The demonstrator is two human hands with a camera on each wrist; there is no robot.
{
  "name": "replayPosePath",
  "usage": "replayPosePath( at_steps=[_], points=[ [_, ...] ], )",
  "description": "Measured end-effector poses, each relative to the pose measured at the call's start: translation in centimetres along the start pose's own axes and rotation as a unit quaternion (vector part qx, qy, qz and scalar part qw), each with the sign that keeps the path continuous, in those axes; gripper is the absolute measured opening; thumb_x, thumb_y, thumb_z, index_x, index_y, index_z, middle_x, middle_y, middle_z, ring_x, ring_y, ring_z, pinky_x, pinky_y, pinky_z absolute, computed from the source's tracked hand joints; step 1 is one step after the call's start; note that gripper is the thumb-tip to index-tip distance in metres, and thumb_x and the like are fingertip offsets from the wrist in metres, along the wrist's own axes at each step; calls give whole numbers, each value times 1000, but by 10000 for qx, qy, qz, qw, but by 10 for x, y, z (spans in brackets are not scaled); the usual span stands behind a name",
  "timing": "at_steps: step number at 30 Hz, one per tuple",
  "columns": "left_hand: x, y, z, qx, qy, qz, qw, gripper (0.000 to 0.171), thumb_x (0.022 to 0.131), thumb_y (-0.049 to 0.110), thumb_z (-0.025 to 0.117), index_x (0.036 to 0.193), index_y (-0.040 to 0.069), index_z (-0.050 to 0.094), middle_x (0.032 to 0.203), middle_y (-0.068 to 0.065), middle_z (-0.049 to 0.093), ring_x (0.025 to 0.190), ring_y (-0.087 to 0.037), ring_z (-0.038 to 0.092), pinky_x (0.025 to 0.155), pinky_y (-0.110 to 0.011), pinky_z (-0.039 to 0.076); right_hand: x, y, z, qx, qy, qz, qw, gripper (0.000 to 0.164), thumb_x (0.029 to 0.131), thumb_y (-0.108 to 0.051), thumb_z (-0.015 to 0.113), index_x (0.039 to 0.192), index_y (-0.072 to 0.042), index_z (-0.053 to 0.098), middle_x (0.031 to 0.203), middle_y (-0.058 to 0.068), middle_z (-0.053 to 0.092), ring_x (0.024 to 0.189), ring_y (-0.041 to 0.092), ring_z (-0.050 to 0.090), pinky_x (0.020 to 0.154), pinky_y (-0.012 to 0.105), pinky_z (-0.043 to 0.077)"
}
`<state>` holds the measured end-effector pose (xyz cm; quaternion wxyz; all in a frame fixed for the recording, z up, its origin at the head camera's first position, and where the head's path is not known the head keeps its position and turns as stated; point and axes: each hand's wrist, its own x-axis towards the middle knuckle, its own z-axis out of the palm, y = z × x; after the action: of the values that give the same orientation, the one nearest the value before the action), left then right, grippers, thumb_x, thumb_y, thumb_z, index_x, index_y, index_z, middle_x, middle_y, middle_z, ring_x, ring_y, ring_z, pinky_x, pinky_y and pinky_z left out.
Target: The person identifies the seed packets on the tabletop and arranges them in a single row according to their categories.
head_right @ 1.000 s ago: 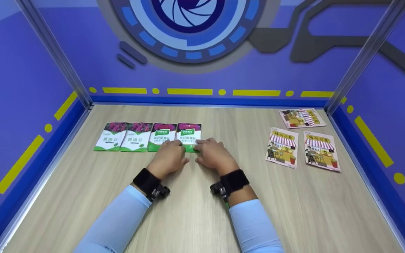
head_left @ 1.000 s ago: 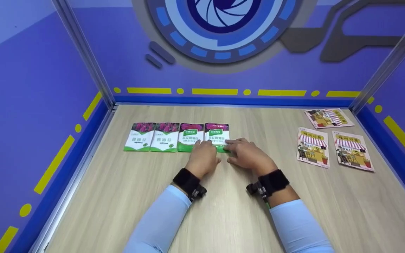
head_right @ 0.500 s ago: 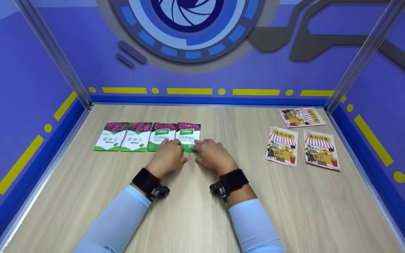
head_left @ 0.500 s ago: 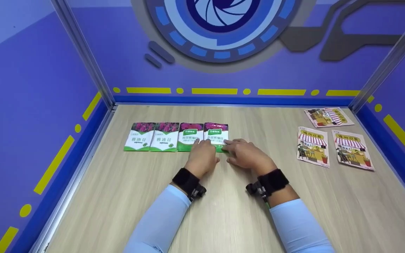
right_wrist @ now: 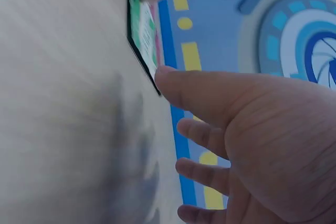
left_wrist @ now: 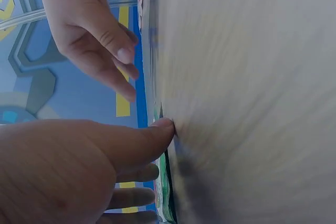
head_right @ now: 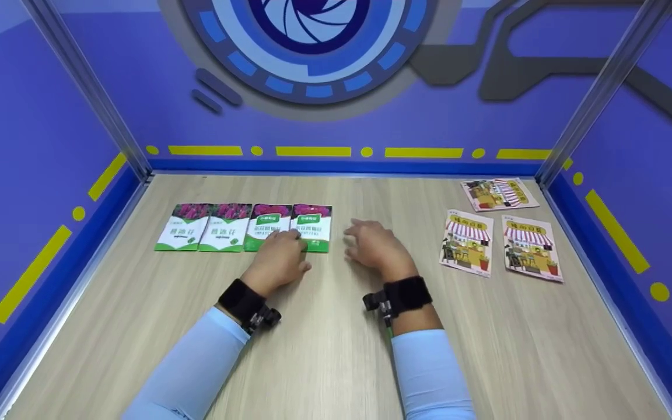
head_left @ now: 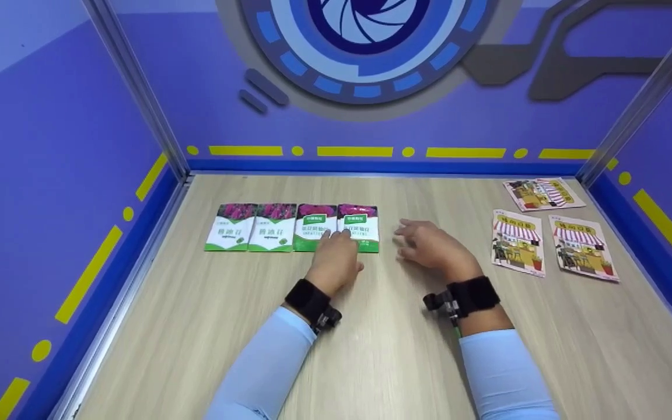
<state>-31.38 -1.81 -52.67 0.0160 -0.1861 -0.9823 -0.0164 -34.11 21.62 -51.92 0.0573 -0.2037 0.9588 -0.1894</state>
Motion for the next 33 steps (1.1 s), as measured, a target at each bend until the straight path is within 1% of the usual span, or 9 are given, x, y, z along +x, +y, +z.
replayPosePath(
  at_steps=[2, 6, 11, 14, 19, 23, 26, 29, 33],
  points=[
    [-1, 2, 1, -35, 47, 112, 9999, 45, 78, 48, 67, 106, 14, 67, 120, -6, 57, 113, -28, 52, 109, -47, 30, -3, 9, -6, 164, -7, 146, 9998, 45, 84, -31, 65, 126, -14, 58, 147, 7, 39, 136, 31, 34, 112, 47, 26],
    [0, 4, 2, -133, 130, 491, 9986, 44, 77, 51, 67, 101, 14, 68, 115, -4, 58, 109, -26, 54, 103, -45, 37, -10, 22, -17, 408, 54, 658, 9970, 47, 86, -32, 62, 130, -17, 54, 149, 7, 34, 138, 33, 31, 112, 49, 26],
    [1, 6, 3, -578, 43, 867, 9945, 47, 77, 51, 67, 109, 17, 66, 127, -2, 56, 118, -23, 53, 106, -40, 37, -23, 41, -30, 325, 223, 1280, 9910, 46, 88, -37, 59, 129, -17, 54, 140, 12, 45, 131, 36, 38, 107, 54, 30],
    [1, 8, 3, -775, -27, 1016, 9918, 52, 78, 51, 67, 118, 19, 63, 132, -2, 54, 123, -22, 50, 108, -38, 36, -33, 58, -39, 137, 367, 1528, 9875, 46, 88, -38, 58, 127, -14, 56, 132, 17, 49, 125, 40, 42, 103, 57, 33],
    [1, 12, 2, -871, -83, 1198, 9889, 56, 77, 52, 67, 122, 19, 60, 133, -1, 53, 125, -20, 48, 110, -38, 33, -51, 87, -59, -36, 575, 1878, 9805, 49, 87, -39, 58, 127, -10, 56, 126, 23, 51, 118, 45, 45, 97, 59, 36],
    [1, 13, 3, -838, -88, 1181, 9894, 59, 76, 52, 68, 123, 19, 59, 135, -1, 52, 127, -20, 46, 112, -43, 29, -69, 105, -70, -9, 459, 2357, 9707, 55, 86, -42, 57, 129, -8, 53, 127, 24, 52, 114, 46, 47, 90, 60, 40],
    [2, 14, 4, -822, -95, 1186, 9895, 59, 75, 52, 69, 122, 19, 60, 136, -2, 52, 129, -20, 45, 113, -44, 28, -83, 116, -75, 121, 288, 2647, 9638, 57, 85, -41, 58, 130, -6, 51, 124, 23, 54, 104, 42, 52, 83, 56, 44],
    [2, 17, 4, -875, -131, 1226, 9885, 60, 75, 53, 68, 123, 18, 59, 137, -3, 51, 130, -20, 43, 113, -44, 27, -94, 126, -77, 351, 91, 2955, 9547, 59, 85, -40, 58, 131, -5, 49, 117, 20, 57, 93, 34, 53, 73, 46, 46],
    [4, 22, 4, -886, -54, 1222, 9885, 60, 77, 54, 66, 124, 18, 59, 138, -3, 49, 131, -20, 42, 113, -45, 27, -104, 133, -76, 680, -9, 3301, 9415, 57, 83, -33, 60, 132, -7, 48, 115, 17, 56, 90, 30, 51, 65, 35, 44]
  ],
)
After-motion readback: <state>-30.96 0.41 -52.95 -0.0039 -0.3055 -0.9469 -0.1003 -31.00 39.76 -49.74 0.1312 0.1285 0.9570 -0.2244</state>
